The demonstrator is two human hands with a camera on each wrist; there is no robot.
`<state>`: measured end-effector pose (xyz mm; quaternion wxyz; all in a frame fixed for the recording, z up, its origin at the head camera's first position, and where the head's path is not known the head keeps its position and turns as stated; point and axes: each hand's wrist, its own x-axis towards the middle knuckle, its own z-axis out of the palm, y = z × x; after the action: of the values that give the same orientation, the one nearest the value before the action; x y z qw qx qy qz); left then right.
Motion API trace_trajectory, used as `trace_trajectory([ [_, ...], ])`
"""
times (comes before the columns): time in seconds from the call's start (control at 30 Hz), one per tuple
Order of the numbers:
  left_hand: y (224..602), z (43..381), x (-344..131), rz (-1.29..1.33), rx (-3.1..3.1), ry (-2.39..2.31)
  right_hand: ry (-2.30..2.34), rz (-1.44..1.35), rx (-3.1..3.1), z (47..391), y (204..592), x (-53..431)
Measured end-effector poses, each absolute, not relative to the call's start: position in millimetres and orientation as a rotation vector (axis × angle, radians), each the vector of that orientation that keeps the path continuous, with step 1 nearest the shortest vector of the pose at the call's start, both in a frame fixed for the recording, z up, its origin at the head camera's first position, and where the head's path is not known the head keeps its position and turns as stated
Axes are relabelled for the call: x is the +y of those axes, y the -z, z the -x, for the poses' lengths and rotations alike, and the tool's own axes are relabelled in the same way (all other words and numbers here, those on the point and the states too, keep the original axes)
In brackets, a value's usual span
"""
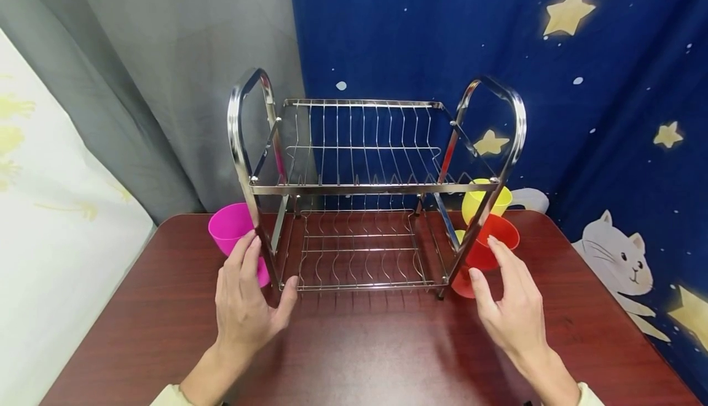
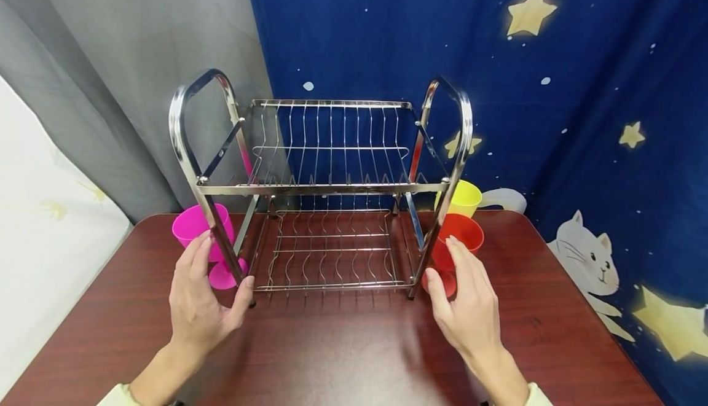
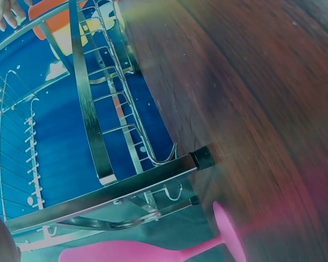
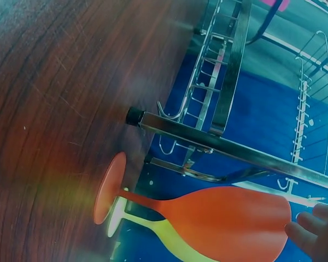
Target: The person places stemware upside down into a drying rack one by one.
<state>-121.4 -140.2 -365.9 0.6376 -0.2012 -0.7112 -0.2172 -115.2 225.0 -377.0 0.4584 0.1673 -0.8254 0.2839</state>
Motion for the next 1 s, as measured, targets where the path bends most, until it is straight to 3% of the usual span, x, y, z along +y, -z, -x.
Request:
trace_trajectory([
  [1.0,374,128,-149,0.409,-1.852,0.759,-0.749,-0.122,-2.153,126,380,237],
])
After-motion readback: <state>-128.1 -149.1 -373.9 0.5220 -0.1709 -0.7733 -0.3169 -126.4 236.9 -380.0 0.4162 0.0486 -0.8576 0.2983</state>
